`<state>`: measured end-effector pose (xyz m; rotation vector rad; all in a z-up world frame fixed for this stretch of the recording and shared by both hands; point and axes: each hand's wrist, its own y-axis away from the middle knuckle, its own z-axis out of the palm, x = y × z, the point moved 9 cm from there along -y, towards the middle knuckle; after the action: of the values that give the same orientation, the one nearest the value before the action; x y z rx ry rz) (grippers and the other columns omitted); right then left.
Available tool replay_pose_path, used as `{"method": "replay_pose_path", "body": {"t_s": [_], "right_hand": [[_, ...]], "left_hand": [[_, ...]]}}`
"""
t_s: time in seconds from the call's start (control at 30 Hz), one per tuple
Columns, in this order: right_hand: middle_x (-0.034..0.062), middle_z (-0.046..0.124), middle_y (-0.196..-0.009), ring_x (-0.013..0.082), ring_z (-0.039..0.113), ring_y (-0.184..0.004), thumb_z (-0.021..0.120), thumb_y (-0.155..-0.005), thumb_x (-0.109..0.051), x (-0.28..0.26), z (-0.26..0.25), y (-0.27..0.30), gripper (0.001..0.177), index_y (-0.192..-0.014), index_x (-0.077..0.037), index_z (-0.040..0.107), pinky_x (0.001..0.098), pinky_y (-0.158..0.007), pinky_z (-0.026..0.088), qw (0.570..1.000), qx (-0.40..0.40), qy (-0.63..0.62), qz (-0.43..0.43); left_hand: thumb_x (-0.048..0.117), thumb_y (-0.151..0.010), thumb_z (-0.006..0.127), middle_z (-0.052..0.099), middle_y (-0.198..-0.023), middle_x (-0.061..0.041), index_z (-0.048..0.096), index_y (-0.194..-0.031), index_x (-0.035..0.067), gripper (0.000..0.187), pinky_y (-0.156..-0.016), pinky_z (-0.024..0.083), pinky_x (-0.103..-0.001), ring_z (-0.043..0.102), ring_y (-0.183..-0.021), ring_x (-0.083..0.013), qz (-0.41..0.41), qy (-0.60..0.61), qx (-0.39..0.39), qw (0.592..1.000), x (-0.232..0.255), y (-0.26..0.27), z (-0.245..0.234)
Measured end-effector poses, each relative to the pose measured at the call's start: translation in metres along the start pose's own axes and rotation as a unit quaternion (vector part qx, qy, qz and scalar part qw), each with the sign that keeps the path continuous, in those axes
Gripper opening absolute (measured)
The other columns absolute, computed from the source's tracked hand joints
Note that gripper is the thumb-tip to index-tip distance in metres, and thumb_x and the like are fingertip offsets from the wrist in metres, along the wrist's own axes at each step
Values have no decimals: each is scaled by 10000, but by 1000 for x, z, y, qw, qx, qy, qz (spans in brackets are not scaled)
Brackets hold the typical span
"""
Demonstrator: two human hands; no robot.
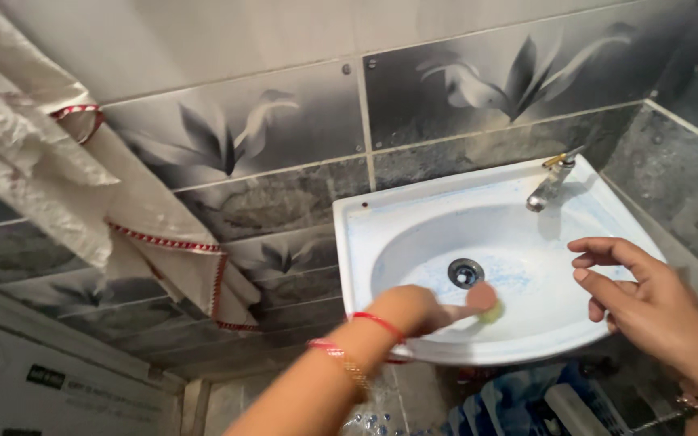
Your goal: The person scrubs the interior of a white bathroom sink using a pink-handled brush. They move the brush in circular motions around the basin and near the drain while water runs from the faucet. The person also briefly rinses the brush under the stream.
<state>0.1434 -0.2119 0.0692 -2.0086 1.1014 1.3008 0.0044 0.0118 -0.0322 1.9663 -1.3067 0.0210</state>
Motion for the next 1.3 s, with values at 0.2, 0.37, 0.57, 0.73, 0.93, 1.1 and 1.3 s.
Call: {"method": "replay_pose_path", "body": {"t_s": [0.2, 0.37, 0.57, 0.73, 0.93, 1.1, 1.3], "right_hand": [[38, 685, -1153, 147, 583, -631, 674, -943, -157, -16, 18, 6, 350, -1284, -80, 684, 299, -506, 422, 1000, -23, 10, 1], [39, 675, -1182, 147, 585, -643, 681, -951, -150, -9, 13, 7, 385, -1330, -82, 675, 294, -518, 433, 999, -25, 22, -6], [47, 679, -1136, 140, 572, -648, 682, -956, -180, 8, 3, 11, 379, -1325, -95, 674, 296, -518, 420, 999, -10, 22, 23], [92, 673, -1153, 160, 601, -652, 682, -979, -139, 18, -14, 1, 405, -1373, -46, 667, 299, -503, 431, 999, 40, 29, 4], [102, 677, -1148, 167, 612, -643, 685, -986, -153, 7, 0, 7, 407, -1381, -53, 671, 303, -511, 449, 995, 69, 74, 18], [74, 698, -1134, 149, 588, -619, 687, -961, -159, -14, 19, 4, 406, -1351, -46, 691, 287, -501, 424, 997, 67, 31, -19], [88, 686, -1123, 164, 614, -627, 682, -985, -158, -21, 33, 7, 398, -1371, -61, 673, 318, -486, 440, 990, 102, 96, 31]], "left_hand": [[190, -990, 520, 726, -1239, -149, 705, -1306, 80, 383, -874, 579, -439, 709, -1107, -312, 6, -87, 79, 993, 86, -36, 33], [163, -768, 778, 773, -1188, -66, 703, -1292, 233, 534, -837, 618, -358, 740, -1096, -234, -47, -210, 133, 967, 35, -14, 9], [170, -945, 683, 745, -1214, -146, 729, -1309, 164, 366, -848, 602, -423, 745, -1083, -305, 51, -127, 133, 982, 99, -38, 28], [223, -735, 893, 743, -1231, -76, 754, -1233, 141, 523, -824, 619, -370, 726, -1102, -240, 8, -155, 133, 979, 87, -37, 7], [191, -657, 942, 741, -1199, -61, 679, -1291, 227, 688, -807, 611, -366, 732, -1065, -237, 56, -190, 126, 972, 53, -40, -7], [222, -808, 831, 756, -1186, -120, 792, -1163, 98, 378, -832, 604, -392, 740, -1088, -275, 89, -149, 127, 977, 83, -62, 29], [189, -745, 869, 778, -1150, -39, 732, -1235, 187, 509, -735, 656, -364, 773, -1026, -205, 7, -220, 99, 970, 6, -50, -27]]}}
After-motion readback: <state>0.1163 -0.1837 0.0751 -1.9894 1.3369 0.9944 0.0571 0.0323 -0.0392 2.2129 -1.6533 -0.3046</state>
